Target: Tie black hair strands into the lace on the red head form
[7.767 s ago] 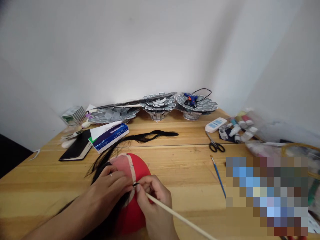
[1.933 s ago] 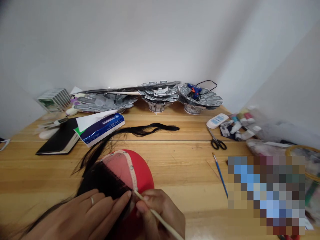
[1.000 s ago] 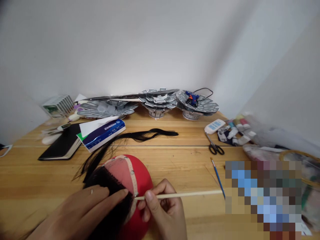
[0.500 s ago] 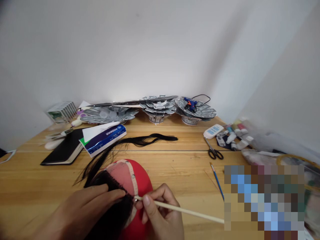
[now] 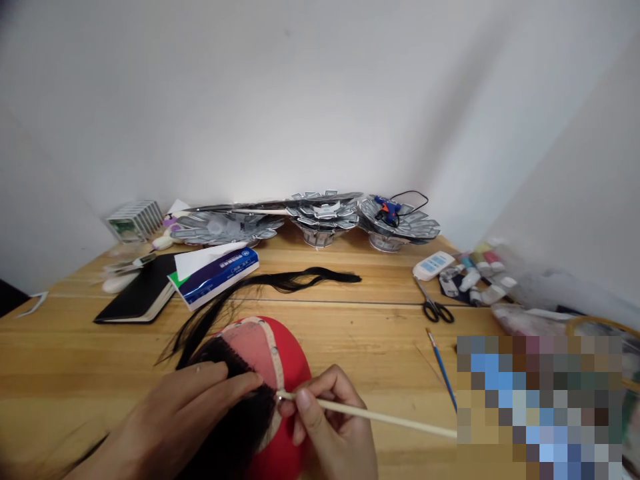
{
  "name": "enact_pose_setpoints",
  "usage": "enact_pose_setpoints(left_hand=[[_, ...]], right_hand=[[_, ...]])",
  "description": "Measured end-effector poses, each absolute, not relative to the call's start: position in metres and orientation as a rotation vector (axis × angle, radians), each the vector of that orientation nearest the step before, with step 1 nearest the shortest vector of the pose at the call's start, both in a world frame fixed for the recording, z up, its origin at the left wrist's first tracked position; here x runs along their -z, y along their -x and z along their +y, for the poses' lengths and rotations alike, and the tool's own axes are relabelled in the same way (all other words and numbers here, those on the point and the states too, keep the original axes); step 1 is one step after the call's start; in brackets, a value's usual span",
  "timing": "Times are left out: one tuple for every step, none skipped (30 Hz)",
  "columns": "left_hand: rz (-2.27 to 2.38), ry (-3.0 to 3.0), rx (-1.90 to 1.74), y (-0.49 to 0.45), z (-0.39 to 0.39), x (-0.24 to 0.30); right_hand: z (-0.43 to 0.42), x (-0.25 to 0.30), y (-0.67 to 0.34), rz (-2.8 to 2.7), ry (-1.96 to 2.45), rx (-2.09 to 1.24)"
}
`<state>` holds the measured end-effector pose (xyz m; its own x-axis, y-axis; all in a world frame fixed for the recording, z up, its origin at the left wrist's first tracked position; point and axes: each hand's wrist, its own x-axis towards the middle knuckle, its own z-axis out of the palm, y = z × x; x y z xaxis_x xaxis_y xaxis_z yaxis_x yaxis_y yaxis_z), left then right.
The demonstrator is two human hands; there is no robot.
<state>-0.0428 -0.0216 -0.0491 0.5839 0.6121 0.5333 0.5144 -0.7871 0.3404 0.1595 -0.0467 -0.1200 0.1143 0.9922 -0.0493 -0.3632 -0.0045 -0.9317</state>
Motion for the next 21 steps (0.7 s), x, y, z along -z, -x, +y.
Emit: enact_pose_setpoints(left_hand=[[0.953,-2.67,-0.994,0.042,-0.021,0.048],[0.942,-2.689,-1.005,0.041,-0.021,0.048],[0.941,-2.713,-1.008,0.041,-0.021,0.049],[0.944,-2.747,-0.987,0.042,-0.021,0.049],[0.941,-2.787,-0.973,0.042,-0.022,0.049],[0.935,-2.822,-0.974,0.043,-0.022,0.048],[0.93,-2.853,-0.961,0.043,-0.023,0.047],[0.938,-2.871,-0.947,0.043,-0.024,0.045],[0.947,-2.873,-0.922,0.043,-0.024,0.042],[0.952,-2.865,-0.911,0.043,-0.024,0.04],[0.961,-2.843,-0.913,0.042,-0.023,0.039],[0.961,-2.811,-0.913,0.041,-0.023,0.038],[0.945,-2.775,-0.93,0.04,-0.022,0.039],[0.936,-2.737,-0.933,0.04,-0.022,0.041],[0.927,-2.702,-0.926,0.04,-0.022,0.044],[0.934,-2.674,-0.9,0.041,-0.022,0.048],[0.948,-2.657,-0.866,0.042,-0.022,0.051],[0.961,-2.65,-0.84,0.043,-0.023,0.054],[0.972,-2.648,-0.822,0.044,-0.024,0.057],[0.972,-2.648,-0.831,0.045,-0.024,0.059],[0.959,-2.65,-0.85,0.046,-0.025,0.06]], right_hand=[[-0.047,0.118,-0.158,-0.813,1.01,-1.286],[-0.047,0.116,-0.157,-0.8,1.017,-1.275],[-0.046,0.114,-0.156,-0.801,1.025,-1.268],[-0.046,0.113,-0.156,-0.809,1.034,-1.262],[-0.046,0.112,-0.155,-0.822,1.038,-1.265],[-0.046,0.112,-0.155,-0.82,1.034,-1.255],[-0.046,0.114,-0.154,-0.806,1.03,-1.244],[-0.046,0.116,-0.154,-0.789,1.027,-1.242],[-0.046,0.119,-0.153,-0.775,1.019,-1.246],[-0.046,0.123,-0.152,-0.762,1.005,-1.251],[-0.046,0.127,-0.152,-0.748,0.994,-1.252],[-0.046,0.13,-0.151,-0.736,0.986,-1.251],[-0.046,0.133,-0.15,-0.725,0.982,-1.24],[-0.047,0.135,-0.15,-0.718,0.98,-1.217],[-0.047,0.135,-0.149,-0.728,0.983,-1.205],[-0.047,0.134,-0.149,-0.743,0.995,-1.205],[-0.047,0.131,-0.15,-0.758,1.009,-1.211],[-0.047,0.128,-0.15,-0.765,1.024,-1.222],[-0.048,0.124,-0.15,-0.759,1.039,-1.233],[-0.048,0.119,-0.15,-0.747,1.054,-1.243],[-0.048,0.115,-0.15,-0.731,1.067,-1.247]])
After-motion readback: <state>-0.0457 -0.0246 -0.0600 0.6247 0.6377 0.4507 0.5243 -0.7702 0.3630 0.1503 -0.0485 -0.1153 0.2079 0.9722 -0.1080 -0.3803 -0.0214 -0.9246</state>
